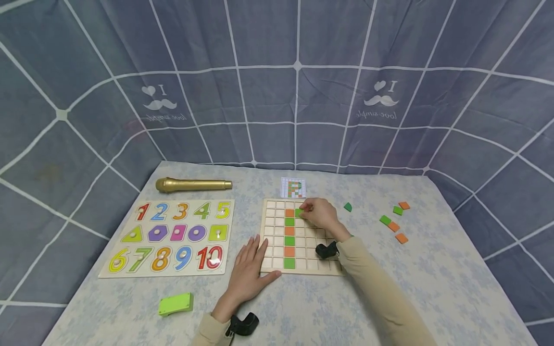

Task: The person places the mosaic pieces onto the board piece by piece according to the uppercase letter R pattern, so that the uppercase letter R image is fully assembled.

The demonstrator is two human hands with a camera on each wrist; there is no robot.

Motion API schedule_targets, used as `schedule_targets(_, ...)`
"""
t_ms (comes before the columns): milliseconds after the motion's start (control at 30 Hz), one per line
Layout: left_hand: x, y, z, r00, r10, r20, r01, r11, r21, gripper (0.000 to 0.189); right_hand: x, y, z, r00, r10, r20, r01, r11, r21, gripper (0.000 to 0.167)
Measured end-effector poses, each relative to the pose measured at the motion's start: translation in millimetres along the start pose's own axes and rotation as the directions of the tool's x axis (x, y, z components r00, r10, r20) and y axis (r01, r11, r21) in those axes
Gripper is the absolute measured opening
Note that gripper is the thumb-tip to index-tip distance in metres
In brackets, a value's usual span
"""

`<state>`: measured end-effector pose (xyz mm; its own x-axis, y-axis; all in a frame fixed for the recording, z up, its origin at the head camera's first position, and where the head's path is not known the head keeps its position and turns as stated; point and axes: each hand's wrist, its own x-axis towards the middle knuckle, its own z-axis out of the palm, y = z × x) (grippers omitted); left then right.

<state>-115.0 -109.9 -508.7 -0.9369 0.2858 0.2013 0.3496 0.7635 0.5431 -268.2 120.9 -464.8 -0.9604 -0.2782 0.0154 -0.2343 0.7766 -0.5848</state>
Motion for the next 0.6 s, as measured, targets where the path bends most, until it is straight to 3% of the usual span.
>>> schedule_targets(600,-1.3,0.3,0.7,1.000,0.011,-0.007,-0.011,1.000,0.001,0.084,-0.3,4.6,-0.3,0.999,-0.014,0.036,0.016,0.998,-0.066,0.019)
